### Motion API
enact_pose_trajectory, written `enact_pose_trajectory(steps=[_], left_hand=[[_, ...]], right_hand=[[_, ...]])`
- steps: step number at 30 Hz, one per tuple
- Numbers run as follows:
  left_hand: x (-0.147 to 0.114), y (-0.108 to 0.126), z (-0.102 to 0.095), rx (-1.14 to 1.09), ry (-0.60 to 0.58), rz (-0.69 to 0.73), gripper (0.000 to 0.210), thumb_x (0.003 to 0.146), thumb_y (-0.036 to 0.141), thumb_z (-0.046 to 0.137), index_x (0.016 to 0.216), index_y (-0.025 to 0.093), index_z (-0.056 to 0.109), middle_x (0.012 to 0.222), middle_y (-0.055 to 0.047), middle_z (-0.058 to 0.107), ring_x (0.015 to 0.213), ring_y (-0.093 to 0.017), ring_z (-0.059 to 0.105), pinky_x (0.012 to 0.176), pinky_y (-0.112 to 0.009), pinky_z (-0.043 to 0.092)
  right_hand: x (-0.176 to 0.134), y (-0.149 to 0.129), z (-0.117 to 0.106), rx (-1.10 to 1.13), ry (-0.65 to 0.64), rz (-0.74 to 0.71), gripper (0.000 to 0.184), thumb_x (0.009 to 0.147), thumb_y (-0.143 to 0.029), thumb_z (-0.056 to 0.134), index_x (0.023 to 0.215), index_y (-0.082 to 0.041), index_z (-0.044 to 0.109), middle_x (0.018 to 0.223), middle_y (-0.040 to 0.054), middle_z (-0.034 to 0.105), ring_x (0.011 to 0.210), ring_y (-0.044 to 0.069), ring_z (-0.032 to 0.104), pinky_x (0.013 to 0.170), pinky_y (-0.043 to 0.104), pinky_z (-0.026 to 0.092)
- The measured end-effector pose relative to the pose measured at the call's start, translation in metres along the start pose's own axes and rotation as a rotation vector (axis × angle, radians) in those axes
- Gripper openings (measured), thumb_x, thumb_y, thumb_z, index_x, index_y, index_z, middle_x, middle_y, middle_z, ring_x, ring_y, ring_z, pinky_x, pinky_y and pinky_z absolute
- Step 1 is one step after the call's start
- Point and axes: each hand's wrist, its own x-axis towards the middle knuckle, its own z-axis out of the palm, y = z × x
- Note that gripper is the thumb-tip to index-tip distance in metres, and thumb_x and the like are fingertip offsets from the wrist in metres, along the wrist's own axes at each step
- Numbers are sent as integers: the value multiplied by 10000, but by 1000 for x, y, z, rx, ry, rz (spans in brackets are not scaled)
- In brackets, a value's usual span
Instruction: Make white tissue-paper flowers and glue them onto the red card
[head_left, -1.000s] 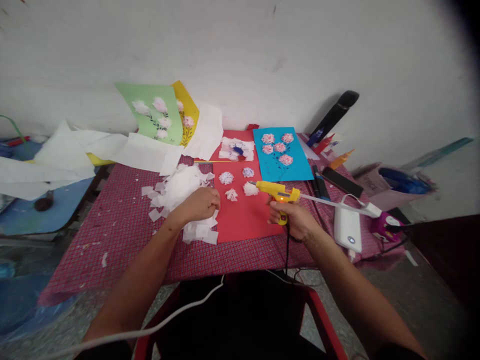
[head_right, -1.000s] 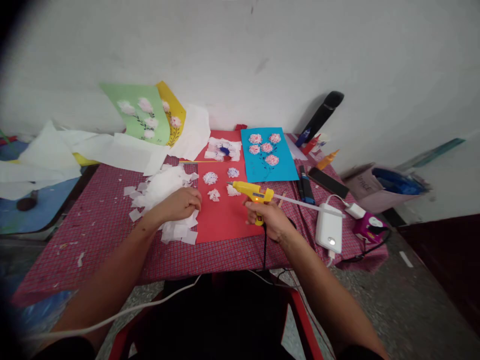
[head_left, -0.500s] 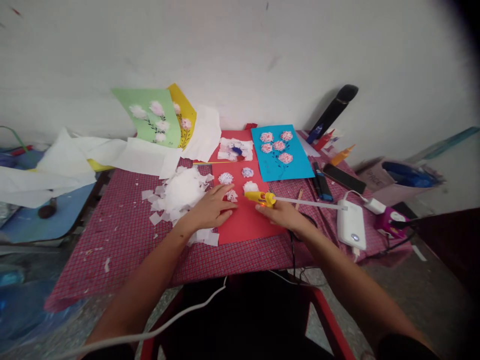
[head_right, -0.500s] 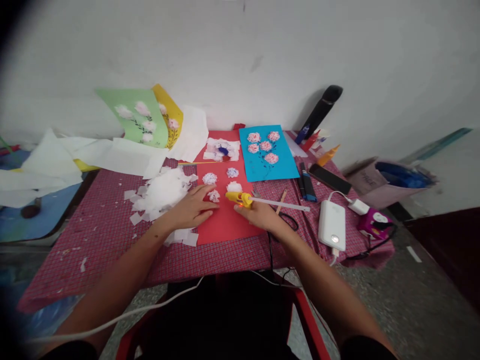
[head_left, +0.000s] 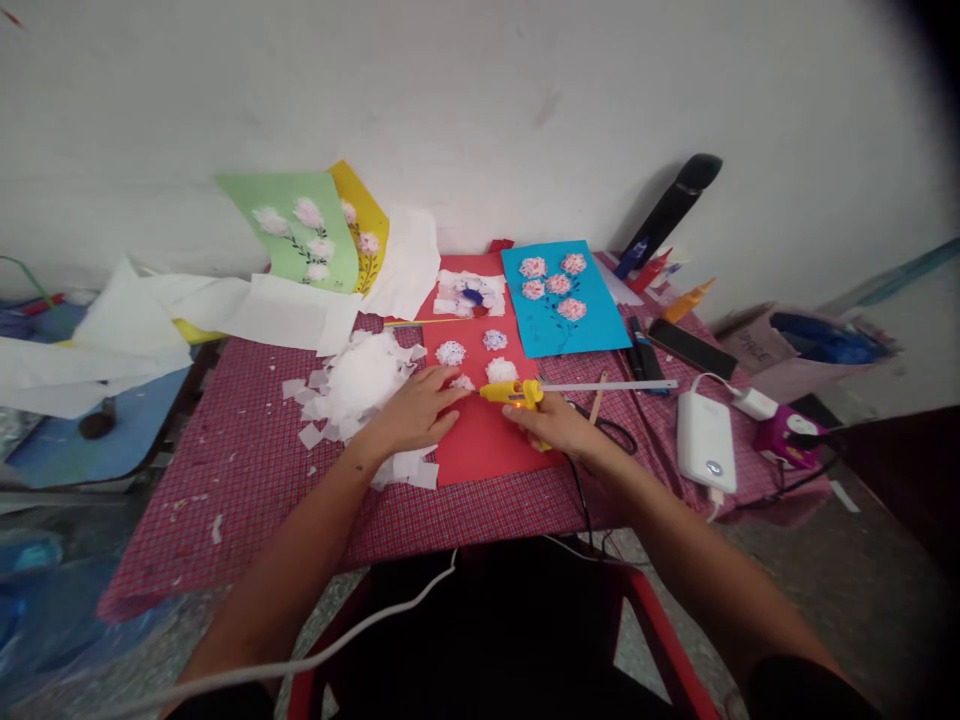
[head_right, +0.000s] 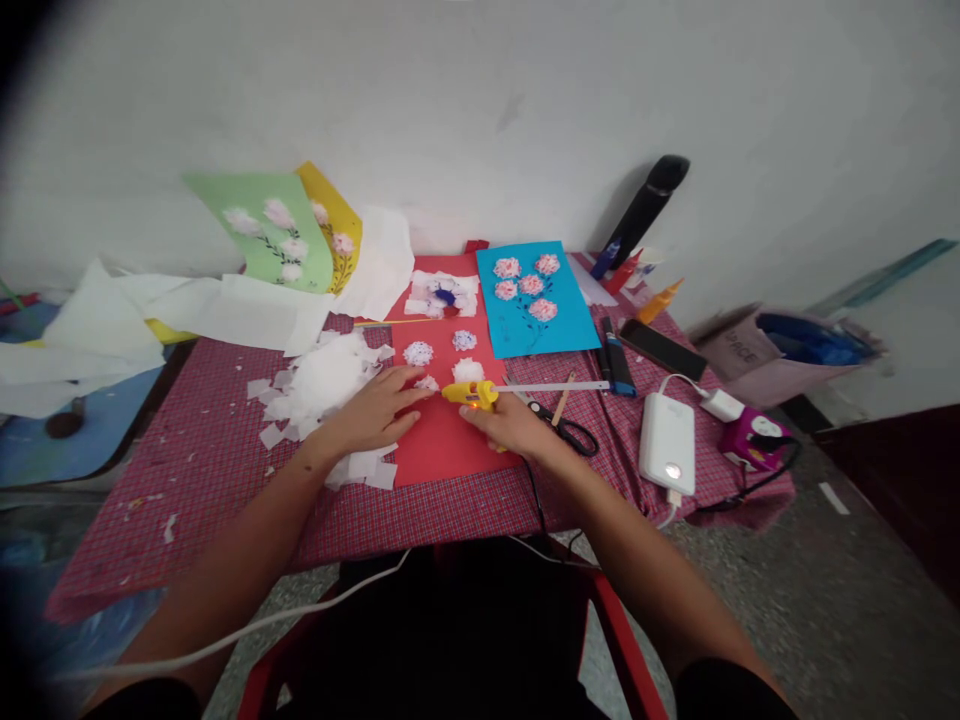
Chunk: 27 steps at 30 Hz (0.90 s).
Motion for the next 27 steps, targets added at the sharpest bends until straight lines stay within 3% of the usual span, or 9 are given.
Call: enact_pose_trajectory(steps=[11,22,27], left_hand=[[1,1,-1,3,-9,-9,423,1043,277,529,1454,217,606,1513,-164,545,1399,-334,509,1209,-560,435],[0,2,-2,33,-14,-17,397,1044,283,534,1433,231,590,1493,-136,554,1385,-309,525,1209,-523,437],[0,2,-1,30,-18,-16,402,1041,277,535,1436,222,586,1488,-140,558,1386,-311,520,1208,-521,435]], right_hand=[[-1,-7,4,-43,16,0,389,890,-540,728,1077,-199,719,519,-49,547,396,129,497,380,233,399],[2,-3,5,-74,4,-35,404,936,-537,694,1168,-206,695,598,-48,580,441,132,540,415,244,470],[-1,-9,6,-108,-9,-49,392,935,-527,686,1146,-197,693,569,-50,569,415,127,511,393,235,412]])
